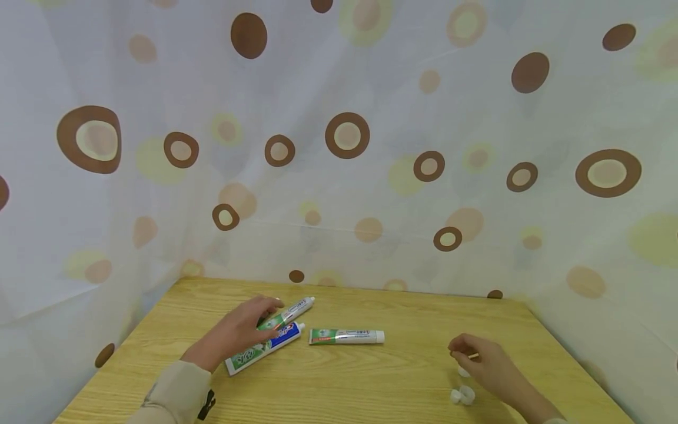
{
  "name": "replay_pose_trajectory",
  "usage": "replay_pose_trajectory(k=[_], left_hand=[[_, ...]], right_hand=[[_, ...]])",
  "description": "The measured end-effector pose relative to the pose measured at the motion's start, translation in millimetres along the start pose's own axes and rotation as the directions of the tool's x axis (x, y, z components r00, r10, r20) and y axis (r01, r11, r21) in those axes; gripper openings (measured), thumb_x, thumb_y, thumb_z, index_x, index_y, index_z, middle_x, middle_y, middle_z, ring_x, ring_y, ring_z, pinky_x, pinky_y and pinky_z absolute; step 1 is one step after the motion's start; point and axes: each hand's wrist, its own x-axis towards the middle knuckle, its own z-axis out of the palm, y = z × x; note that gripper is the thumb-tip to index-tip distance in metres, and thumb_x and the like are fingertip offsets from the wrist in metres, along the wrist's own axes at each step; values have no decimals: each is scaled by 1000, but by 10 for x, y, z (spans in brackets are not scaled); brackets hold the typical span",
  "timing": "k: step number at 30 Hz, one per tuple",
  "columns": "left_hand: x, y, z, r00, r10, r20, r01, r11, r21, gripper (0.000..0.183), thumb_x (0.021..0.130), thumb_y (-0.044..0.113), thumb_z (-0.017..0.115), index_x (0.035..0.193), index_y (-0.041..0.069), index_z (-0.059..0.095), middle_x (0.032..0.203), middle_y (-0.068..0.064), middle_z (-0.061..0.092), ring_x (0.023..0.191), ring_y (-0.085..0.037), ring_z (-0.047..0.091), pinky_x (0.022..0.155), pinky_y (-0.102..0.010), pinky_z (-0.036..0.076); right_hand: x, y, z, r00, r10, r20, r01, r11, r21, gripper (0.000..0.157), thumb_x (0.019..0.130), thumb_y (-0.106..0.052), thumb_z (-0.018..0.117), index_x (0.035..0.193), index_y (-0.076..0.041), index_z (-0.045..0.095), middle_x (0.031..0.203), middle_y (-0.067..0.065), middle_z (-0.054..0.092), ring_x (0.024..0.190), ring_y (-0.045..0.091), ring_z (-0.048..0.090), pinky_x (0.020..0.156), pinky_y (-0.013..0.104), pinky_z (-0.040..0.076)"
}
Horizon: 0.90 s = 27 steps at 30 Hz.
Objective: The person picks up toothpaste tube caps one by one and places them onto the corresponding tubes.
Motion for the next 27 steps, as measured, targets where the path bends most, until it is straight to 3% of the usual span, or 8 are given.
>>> replay_pose_trajectory(k=[5,10,17,23,27], left_hand=[[-52,8,76,1000,-17,-4,17,998,-55,46,89,15,74,133,9,58,123,-11,64,112,-30,64,89,-42,55],[-94,19,138,999,-31,8,32,996,-87,47,88,11,74,132,8,58,121,-14,64,109,-33,63,86,-44,56],[-135,36,231,994,-107,13,108,991,-80,45,87,13,76,128,10,60,117,-10,66,107,-27,64,89,-46,54],[-166,62,333,981,-193,20,193,981,-9,42,86,15,77,126,16,62,114,-5,64,101,-17,59,90,-45,53],[-193,60,358,988,-153,-17,153,988,14,39,87,11,75,124,14,62,114,-5,64,100,-17,59,86,-44,54]], right_hand=[[-76,74,20,992,-35,118,28,997,67,18,98,-18,63,105,-2,67,101,10,71,87,0,64,69,22,55],[-122,140,46,979,-52,197,30,993,113,20,99,-17,61,105,0,67,100,11,70,84,-2,62,68,23,55],[-210,204,80,942,75,327,-146,969,200,28,100,-24,59,114,0,65,110,12,66,87,9,61,69,28,52],[-250,260,154,948,-58,313,-7,979,202,28,96,-20,65,117,-1,62,110,10,65,88,-1,58,68,23,49],[-250,282,166,943,-56,328,-15,978,210,26,96,-17,65,116,-1,62,109,10,64,88,-3,57,67,22,49]])
